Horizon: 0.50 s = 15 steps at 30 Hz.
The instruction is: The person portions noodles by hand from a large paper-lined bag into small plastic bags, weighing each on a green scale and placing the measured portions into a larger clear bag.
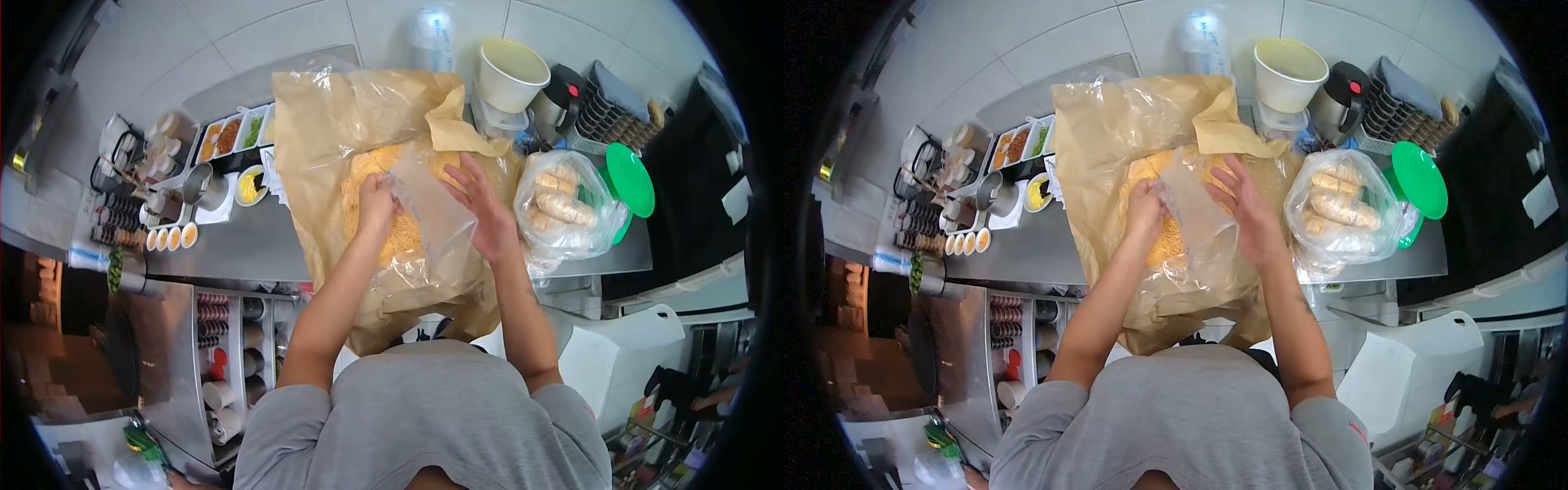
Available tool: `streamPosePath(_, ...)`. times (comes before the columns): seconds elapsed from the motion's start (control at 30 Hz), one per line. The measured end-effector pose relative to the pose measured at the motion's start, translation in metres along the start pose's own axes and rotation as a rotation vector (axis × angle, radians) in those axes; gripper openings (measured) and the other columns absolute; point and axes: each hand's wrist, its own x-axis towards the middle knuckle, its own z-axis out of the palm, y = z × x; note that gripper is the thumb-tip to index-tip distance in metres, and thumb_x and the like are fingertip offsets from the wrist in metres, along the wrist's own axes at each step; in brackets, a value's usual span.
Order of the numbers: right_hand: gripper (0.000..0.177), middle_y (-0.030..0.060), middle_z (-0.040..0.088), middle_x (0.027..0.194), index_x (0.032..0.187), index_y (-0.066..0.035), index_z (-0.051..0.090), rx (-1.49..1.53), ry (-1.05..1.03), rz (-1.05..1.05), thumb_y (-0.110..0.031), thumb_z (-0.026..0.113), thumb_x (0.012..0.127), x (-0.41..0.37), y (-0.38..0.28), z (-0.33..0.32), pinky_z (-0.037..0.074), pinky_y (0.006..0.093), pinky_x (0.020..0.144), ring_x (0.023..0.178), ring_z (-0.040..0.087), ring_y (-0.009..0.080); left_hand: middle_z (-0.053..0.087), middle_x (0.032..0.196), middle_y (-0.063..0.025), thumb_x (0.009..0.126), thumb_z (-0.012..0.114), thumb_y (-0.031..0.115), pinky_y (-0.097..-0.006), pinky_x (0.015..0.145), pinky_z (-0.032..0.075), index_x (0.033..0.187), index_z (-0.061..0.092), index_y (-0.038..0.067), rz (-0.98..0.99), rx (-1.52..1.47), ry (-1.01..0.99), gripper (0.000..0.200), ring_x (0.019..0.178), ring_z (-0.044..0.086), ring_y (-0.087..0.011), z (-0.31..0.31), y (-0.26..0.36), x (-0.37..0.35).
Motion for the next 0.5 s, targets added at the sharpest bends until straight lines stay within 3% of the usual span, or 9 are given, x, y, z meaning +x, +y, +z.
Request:
streamPosePath(0.07,0.065,0.0124,0.044,0.13,0.138,-0.01,0.034,-0.49,0.003,-0.189,-0.023,0.064,0.081,-0.019,0.006,0.008,0.038,0.0373,0.095,0.119,0.043,0.026,0.056,0.071,-0.0056,0.093,0.042,0.01,-0.024,0.042,0.037,0.096,0.051,0.002,-0.002,0.022,0.038,0.012,0.049,0.048,-0.0102,-0.004,-0.008,-0.006)
streamPosePath(0.13,0.053,0.0109,0.05,0.12,0.13,-0.011,0.046,-0.917,0.059,-0.163,-0.026,0.064,0.082,-0.022,0.005,-0.004,0.038,0.0366,0.092,0.113,0.045,0.025,0.056,0.075,-0.0076,0.092,0.045,0.009,-0.0271,0.05,0.041,0.101,0.051,0.002,0.046,0.172,0.007,0.013,0.058,0.053,-0.0152,0.005,-0.004,-0.021)
streamPosePath(0.17,0.049,0.0102,0.052,0.116,0.126,-0.012,0.05,-0.994,0.099,-0.153,-0.026,0.064,0.081,-0.022,0.005,-0.008,0.038,0.0369,0.091,0.111,0.046,0.0247,0.057,0.077,-0.0087,0.091,0.046,0.009,-0.0287,0.054,0.043,0.103,0.051,0.002,0.073,0.245,-0.013,0.015,0.063,0.055,-0.0177,0.011,-0.002,-0.026)
streamPosePath(0.23,0.041,0.0089,0.055,0.107,0.118,-0.013,0.057,-1.007,0.184,-0.125,-0.027,0.065,0.08,-0.019,0.003,-0.012,0.038,0.0383,0.089,0.106,0.048,0.0246,0.057,0.089,-0.011,0.086,0.051,0.009,-0.0341,0.067,0.043,0.108,0.052,0.002,0.698,0.969,0.01,0.023,0.08,0.055,-0.0237,0.005,-0.025,-0.027)
streamPosePath(0.27,0.041,0.0088,0.055,0.107,0.117,-0.013,0.058,-1.067,0.123,-0.138,-0.027,0.065,0.079,-0.021,0.004,-0.011,0.038,0.0392,0.09,0.106,0.048,0.0252,0.057,0.095,-0.0122,0.084,0.054,0.009,-0.0369,0.074,0.042,0.111,0.052,0.002,1.002,1.337,0.029,0.028,0.089,0.054,-0.0266,-0.001,-0.04,-0.032)
streamPosePath(0.3,0.041,0.0087,0.055,0.107,0.116,-0.014,0.059,-1.125,0.063,-0.155,-0.026,0.066,0.078,-0.023,0.004,-0.01,0.037,0.0401,0.09,0.106,0.048,0.0258,0.055,0.101,-0.0127,0.081,0.053,0.008,-0.0381,0.079,0.04,0.113,0.051,0.003,0.938,1.467,-0.031,0.033,0.095,0.051,-0.0269,-0.003,-0.046,-0.046)
streamPosePath(0.37,0.046,0.0095,0.053,0.115,0.119,-0.015,0.058,-1.482,-0.279,-0.277,-0.023,0.068,0.075,-0.044,-0.002,-0.009,0.036,0.0417,0.095,0.111,0.046,0.0281,0.051,0.115,-0.0136,0.076,0.052,0.008,-0.0406,0.088,0.034,0.118,0.051,0.004,0.804,1.72,-0.157,0.042,0.108,0.044,-0.0274,-0.002,-0.052,-0.071)
streamPosePath(0.47,0.057,0.0147,0.04,0.133,0.123,-0.012,0.053,-1.58,-0.365,-0.147,-0.015,0.069,0.068,-0.082,-0.011,-0.011,0.03,0.0416,0.104,0.123,0.039,0.0338,0.05,0.117,-0.0116,0.076,0.054,0.009,-0.0388,0.086,0.036,0.12,0.051,0.006,0.819,1.647,-0.298,0.044,0.107,0.045,-0.0278,-0.013,-0.044,-0.086)
streamPosePath(0.5,0.06,0.0147,0.036,0.136,0.124,-0.013,0.051,-1.621,-0.36,-0.091,-0.012,0.069,0.067,-0.092,-0.012,-0.015,0.029,0.0414,0.104,0.125,0.037,0.0342,0.049,0.118,-0.0122,0.074,0.056,0.009,-0.0405,0.086,0.036,0.121,0.051,0.008,0.802,1.676,-0.231,0.047,0.109,0.044,-0.0283,-0.015,-0.035,-0.092)
